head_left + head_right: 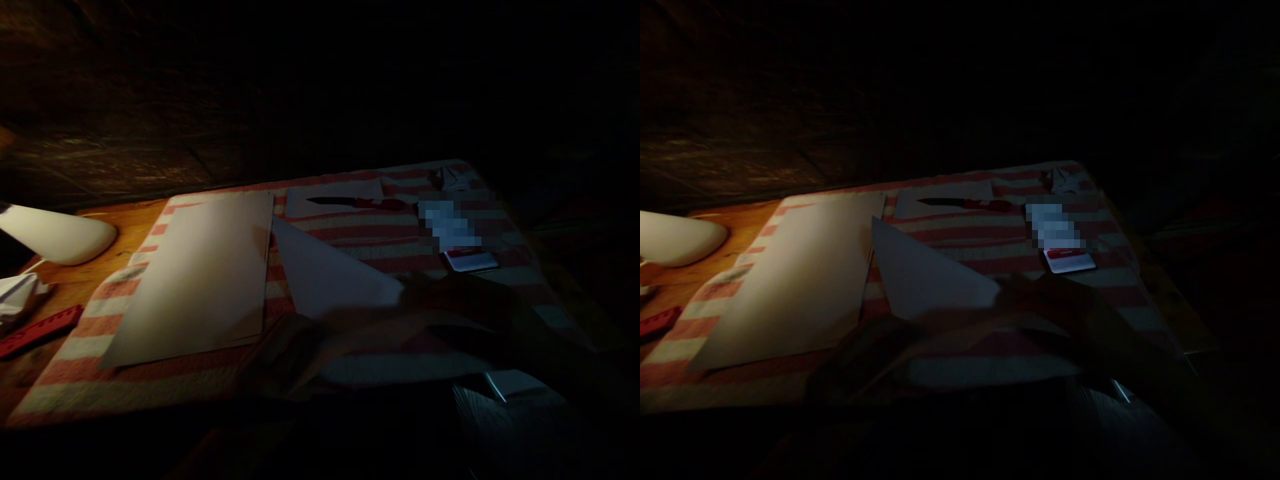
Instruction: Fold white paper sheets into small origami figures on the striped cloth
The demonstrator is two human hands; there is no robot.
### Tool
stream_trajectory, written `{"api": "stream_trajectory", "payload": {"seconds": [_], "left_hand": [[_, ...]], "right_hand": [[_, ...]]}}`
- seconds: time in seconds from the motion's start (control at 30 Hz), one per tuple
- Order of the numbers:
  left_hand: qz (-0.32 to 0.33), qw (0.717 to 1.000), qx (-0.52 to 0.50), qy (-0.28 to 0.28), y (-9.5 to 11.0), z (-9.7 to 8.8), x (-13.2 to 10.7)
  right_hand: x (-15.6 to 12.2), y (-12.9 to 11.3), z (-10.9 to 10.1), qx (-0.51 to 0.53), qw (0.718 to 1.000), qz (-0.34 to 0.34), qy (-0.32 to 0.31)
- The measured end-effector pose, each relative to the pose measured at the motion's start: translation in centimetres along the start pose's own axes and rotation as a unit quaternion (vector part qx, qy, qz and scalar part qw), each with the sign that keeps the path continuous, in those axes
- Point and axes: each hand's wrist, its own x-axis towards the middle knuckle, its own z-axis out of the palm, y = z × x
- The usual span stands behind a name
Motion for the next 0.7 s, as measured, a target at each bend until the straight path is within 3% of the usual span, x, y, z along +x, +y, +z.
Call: {"api": "stream_trajectory", "payload": {"seconds": [0.1,0.17,0.23,0.33,0.5,0.7], "left_hand": [[-0.071,0.996,-0.046,0.041,0.8,0.4,-0.1],[-0.164,0.976,-0.103,0.098,1.7,0.6,0.2],[-0.204,0.962,-0.119,0.137,2.6,0.7,0.8],[-0.198,0.964,-0.085,0.155,3.4,0.2,1.9],[-0.109,0.973,0.062,0.192,3.3,-0.3,3.2],[-0.098,0.973,0.112,0.175,2.8,-0.4,3.2]], "right_hand": [[0.0,0.0,0.1,-0.013,1.0,-0.001,0.008],[0.2,-0.1,0.1,-0.015,1.0,-0.003,0.012],[0.6,-0.5,-0.1,-0.018,1.0,-0.002,0.016],[1.4,-1.2,-0.3,-0.026,0.999,0.011,0.021],[2.0,-2.1,0.0,-0.029,0.997,0.06,0.026],[2.1,-2.5,0.1,-0.002,0.994,0.1,0.031]]}}
